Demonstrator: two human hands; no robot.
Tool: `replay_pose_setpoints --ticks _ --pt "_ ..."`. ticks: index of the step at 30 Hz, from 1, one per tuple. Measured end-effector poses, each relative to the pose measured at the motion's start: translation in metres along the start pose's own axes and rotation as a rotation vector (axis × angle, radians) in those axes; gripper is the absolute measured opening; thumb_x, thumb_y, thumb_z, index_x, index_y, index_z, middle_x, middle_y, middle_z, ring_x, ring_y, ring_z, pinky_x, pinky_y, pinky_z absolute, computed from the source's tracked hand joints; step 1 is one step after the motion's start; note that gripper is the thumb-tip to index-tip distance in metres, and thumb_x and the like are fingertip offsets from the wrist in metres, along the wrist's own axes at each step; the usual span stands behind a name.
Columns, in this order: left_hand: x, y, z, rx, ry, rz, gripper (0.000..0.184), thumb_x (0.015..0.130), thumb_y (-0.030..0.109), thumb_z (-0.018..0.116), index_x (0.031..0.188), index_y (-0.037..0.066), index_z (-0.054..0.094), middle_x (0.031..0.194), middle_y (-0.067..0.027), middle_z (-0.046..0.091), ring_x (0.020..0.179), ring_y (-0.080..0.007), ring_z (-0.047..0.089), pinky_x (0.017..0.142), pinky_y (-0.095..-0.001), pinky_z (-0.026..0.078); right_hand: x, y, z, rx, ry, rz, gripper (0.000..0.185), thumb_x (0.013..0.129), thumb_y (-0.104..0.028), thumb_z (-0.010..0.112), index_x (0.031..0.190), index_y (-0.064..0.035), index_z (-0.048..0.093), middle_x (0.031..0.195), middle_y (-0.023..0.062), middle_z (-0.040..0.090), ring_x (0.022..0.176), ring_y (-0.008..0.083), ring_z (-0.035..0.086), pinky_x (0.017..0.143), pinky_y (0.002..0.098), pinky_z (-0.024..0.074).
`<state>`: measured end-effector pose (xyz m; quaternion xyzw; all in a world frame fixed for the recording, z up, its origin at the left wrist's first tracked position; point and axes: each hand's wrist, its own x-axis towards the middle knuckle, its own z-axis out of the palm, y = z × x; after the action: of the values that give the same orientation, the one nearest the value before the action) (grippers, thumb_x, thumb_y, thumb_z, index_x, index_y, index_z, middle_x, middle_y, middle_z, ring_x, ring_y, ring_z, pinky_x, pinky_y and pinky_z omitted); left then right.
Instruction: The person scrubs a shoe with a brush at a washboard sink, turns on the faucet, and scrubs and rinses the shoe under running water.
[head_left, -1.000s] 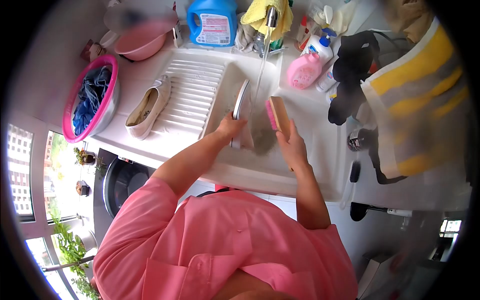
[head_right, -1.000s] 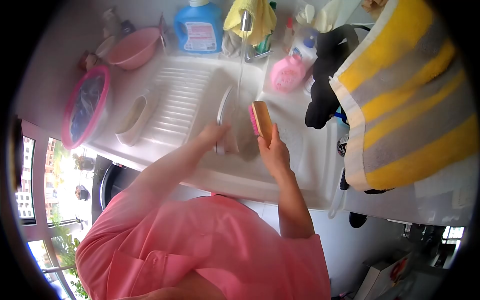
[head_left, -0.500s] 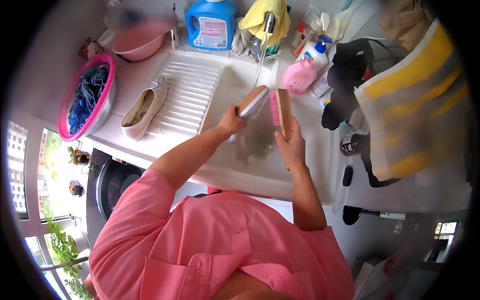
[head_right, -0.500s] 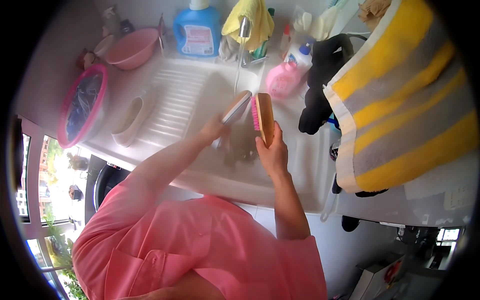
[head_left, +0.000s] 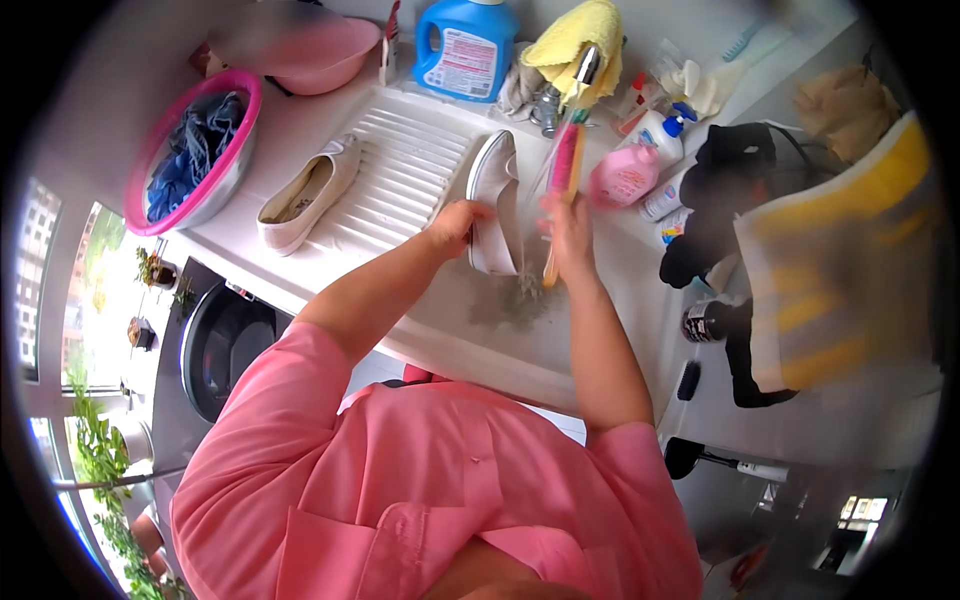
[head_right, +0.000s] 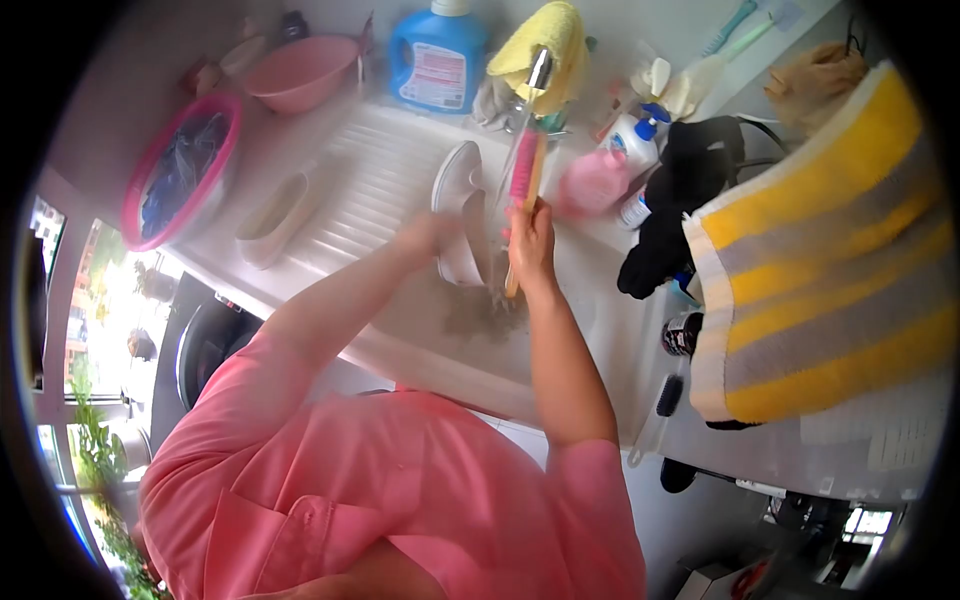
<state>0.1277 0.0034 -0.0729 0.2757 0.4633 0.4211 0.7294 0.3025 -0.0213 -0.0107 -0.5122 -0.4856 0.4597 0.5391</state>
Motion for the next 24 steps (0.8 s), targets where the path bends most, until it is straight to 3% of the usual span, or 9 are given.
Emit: replay_pose_setpoints --ticks 3,6,10,14,17,19,20,23,24 --pt "-0.024 0.014 -0.009 -0.059 -0.016 0.068 0.018 0.080 0.009 0.056 0.093 0.000 0.064 0.090 -0.0093 0.061 0.082 -0.0218 0.058 0.072 -0.0348 0.046 0.032 -0.002 0.015 0.072 0.026 0.014 0.049 0.089 -0.035 0.048 0.120 0.0006 0.037 0.121 0.0140 0.045 0.113 0.0255 0.049 0.081 0.0371 0.0476" --pt "-0.044 0.029 -0.012 0.200 0.034 0.152 0.016 0.079 0.006 0.055 0.091 -0.002 0.062 0.088 -0.0095 0.059 0.081 -0.0205 0.056 0.071 -0.0345 0.045 0.054 -0.004 0.030 0.121 0.128 0.054 0.047 0.087 -0.032 0.048 0.118 0.0021 0.037 0.112 0.0130 0.046 0.099 0.0222 0.051 0.077 0.0355 0.0471" --pt "-0.058 0.028 -0.020 -0.234 -0.110 0.153 0.013 0.078 0.001 0.052 0.087 0.000 0.061 0.084 -0.0075 0.057 0.077 -0.0196 0.054 0.070 -0.0357 0.045 0.103 0.014 0.031 0.039 0.276 0.023 0.038 0.081 -0.022 0.049 0.109 0.0004 0.038 0.096 0.0107 0.047 0.078 0.0194 0.051 0.070 0.0333 0.0461" --pt "-0.080 0.037 -0.012 -0.312 -0.057 0.157 0.011 0.076 -0.001 0.053 0.084 0.000 0.061 0.083 -0.0073 0.057 0.077 -0.0215 0.054 0.070 -0.0367 0.046 0.187 0.082 0.001 -0.405 0.356 -0.211 0.027 0.076 -0.014 0.046 0.099 0.0014 0.043 0.089 0.0088 0.047 0.074 0.0171 0.048 0.064 0.0314 0.0428" --pt "-0.088 0.037 -0.013 -0.327 -0.030 0.156 0.022 0.071 0.002 0.051 0.092 -0.001 0.058 0.091 -0.0094 0.058 0.085 -0.0244 0.054 0.079 -0.0380 0.043 0.186 0.076 0.005 -0.862 0.340 -0.488 0.027 0.080 -0.016 0.052 0.100 0.0023 0.056 0.096 0.0164 0.060 0.089 0.0277 0.060 0.079 0.0360 0.0475" --pt "-0.087 0.039 -0.017 -0.339 -0.035 0.157 0.036 0.067 0.006 0.050 0.101 -0.002 0.056 0.098 -0.0114 0.059 0.093 -0.0267 0.054 0.087 -0.0389 0.040 0.144 -0.001 0.034 0.175 0.485 0.034 0.040 0.076 -0.015 0.050 0.111 0.0013 0.045 0.101 0.0168 0.053 0.091 0.0246 0.055 0.080 0.0346 0.0443" --pt "-0.086 0.040 -0.019 -0.343 -0.039 0.159 0.043 0.065 0.008 0.049 0.106 -0.003 0.055 0.102 -0.0124 0.060 0.096 -0.0279 0.054 0.092 -0.0394 0.039 0.155 0.008 0.030 0.208 0.450 0.022 0.050 0.073 -0.016 0.048 0.117 0.0009 0.033 0.105 0.0159 0.047 0.090 0.0221 0.050 0.077 0.0336 0.0431" --pt "-0.081 0.036 -0.024 -0.395 -0.065 0.159 0.050 0.062 0.010 0.049 0.110 -0.003 0.054 0.104 -0.0135 0.061 0.099 -0.0291 0.054 0.096 -0.0396 0.037 0.124 -0.035 0.046 0.390 0.400 -0.066 0.050 0.074 -0.016 0.049 0.118 0.0006 0.033 0.106 0.0155 0.047 0.091 0.0224 0.050 0.078 0.0337 0.0426" --pt "-0.087 0.039 -0.021 -0.382 -0.044 0.186 0.029 0.070 0.007 0.047 0.097 -0.002 0.056 0.095 -0.0112 0.057 0.090 -0.0262 0.053 0.086 -0.0384 0.041 0.130 -0.030 0.045 0.416 0.380 -0.113 0.050 0.075 -0.016 0.048 0.119 -0.0003 0.033 0.108 0.0154 0.046 0.093 0.0232 0.049 0.081 0.0345 0.0417"
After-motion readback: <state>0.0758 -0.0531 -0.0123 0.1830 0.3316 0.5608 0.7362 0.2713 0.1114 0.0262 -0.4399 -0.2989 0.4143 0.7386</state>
